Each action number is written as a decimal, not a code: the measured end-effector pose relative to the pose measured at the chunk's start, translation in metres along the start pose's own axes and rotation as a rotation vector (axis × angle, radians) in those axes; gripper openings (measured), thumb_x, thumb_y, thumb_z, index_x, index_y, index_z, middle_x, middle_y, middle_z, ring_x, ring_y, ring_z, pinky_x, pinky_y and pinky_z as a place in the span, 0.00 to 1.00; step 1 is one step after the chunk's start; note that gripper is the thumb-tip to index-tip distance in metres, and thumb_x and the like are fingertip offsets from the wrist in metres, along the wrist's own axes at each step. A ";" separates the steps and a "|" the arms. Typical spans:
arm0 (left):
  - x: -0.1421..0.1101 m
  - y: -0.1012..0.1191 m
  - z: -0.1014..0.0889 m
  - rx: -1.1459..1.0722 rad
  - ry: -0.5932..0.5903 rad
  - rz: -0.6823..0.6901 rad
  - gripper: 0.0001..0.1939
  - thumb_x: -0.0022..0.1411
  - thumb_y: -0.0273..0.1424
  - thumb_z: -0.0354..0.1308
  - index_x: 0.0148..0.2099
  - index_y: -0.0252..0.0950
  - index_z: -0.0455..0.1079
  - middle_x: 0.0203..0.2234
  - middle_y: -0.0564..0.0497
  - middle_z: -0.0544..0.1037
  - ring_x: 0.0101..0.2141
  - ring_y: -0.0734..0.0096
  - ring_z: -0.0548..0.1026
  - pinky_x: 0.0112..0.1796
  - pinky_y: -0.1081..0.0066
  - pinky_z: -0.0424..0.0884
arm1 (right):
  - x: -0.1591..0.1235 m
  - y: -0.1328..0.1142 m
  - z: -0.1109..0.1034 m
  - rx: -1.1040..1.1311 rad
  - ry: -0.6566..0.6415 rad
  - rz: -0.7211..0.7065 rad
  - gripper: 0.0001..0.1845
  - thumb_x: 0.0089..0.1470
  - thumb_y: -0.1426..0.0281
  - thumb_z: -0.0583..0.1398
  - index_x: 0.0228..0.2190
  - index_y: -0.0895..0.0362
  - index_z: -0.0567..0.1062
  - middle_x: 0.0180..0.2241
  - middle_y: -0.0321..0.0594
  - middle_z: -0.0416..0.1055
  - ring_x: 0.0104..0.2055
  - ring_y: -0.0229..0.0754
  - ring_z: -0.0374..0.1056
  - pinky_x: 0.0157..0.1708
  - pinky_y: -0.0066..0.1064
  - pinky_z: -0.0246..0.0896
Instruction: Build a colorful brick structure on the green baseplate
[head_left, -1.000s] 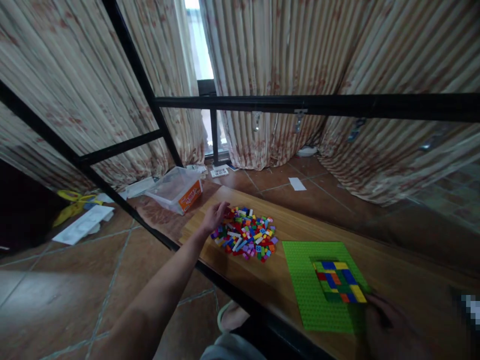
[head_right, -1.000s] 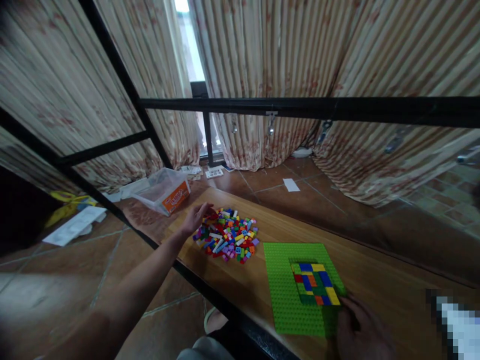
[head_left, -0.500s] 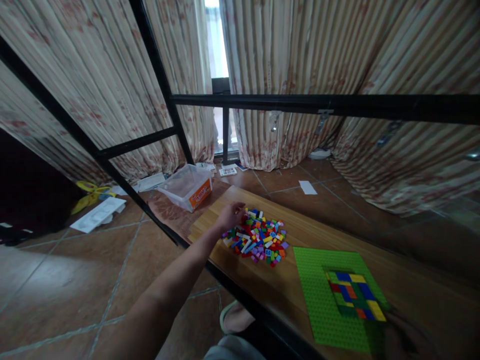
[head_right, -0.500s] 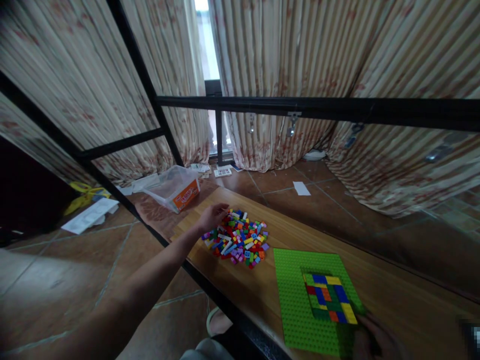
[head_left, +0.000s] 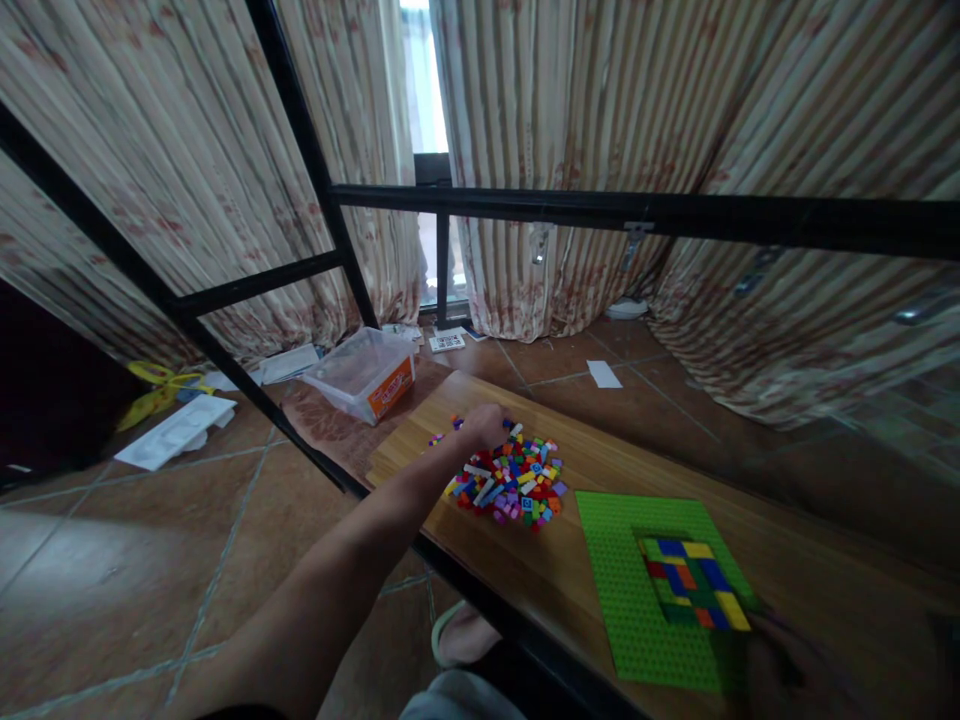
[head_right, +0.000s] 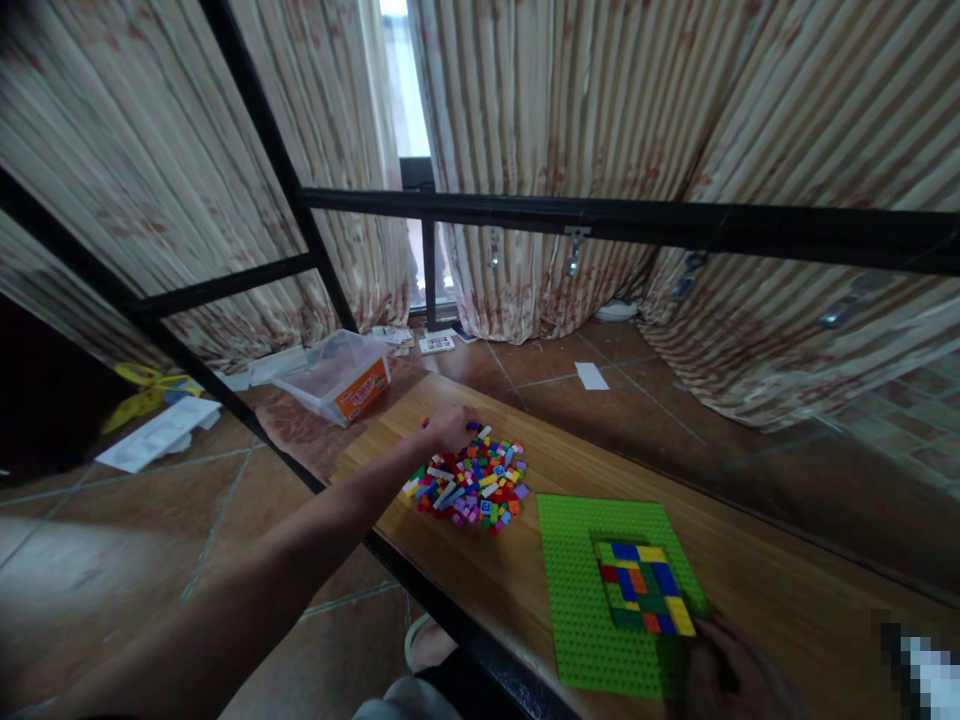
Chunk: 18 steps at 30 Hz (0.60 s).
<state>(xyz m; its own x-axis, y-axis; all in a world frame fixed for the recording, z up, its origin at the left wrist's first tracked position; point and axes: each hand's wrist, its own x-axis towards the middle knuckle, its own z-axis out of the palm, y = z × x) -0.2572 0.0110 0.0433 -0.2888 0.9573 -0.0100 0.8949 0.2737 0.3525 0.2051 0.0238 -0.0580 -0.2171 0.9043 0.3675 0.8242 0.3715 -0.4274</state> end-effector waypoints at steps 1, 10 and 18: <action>-0.001 -0.001 -0.001 0.005 -0.003 0.007 0.16 0.51 0.24 0.56 0.41 0.42 0.79 0.37 0.51 0.82 0.41 0.63 0.77 0.45 0.70 0.70 | 0.000 -0.002 -0.001 0.007 0.007 0.007 0.22 0.51 0.57 0.51 0.37 0.56 0.77 0.44 0.51 0.75 0.42 0.59 0.72 0.44 0.52 0.65; -0.019 -0.005 -0.006 -0.078 0.061 0.100 0.19 0.55 0.21 0.53 0.44 0.43 0.78 0.39 0.50 0.81 0.43 0.62 0.77 0.49 0.67 0.69 | -0.003 -0.010 0.000 0.060 0.061 -0.011 0.21 0.51 0.60 0.51 0.39 0.54 0.77 0.44 0.51 0.74 0.46 0.59 0.70 0.46 0.52 0.64; -0.049 -0.003 -0.009 -0.281 0.145 0.219 0.24 0.54 0.16 0.51 0.50 0.39 0.75 0.50 0.49 0.76 0.49 0.67 0.74 0.53 0.69 0.68 | -0.002 -0.008 -0.001 0.011 0.023 0.033 0.21 0.52 0.57 0.51 0.38 0.56 0.76 0.44 0.50 0.75 0.42 0.59 0.71 0.44 0.52 0.65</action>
<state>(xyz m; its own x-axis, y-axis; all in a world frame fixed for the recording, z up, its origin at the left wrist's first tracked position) -0.2490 -0.0376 0.0515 -0.1645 0.9618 0.2188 0.8182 0.0092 0.5749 0.1995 0.0183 -0.0545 -0.1778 0.9109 0.3723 0.8250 0.3443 -0.4481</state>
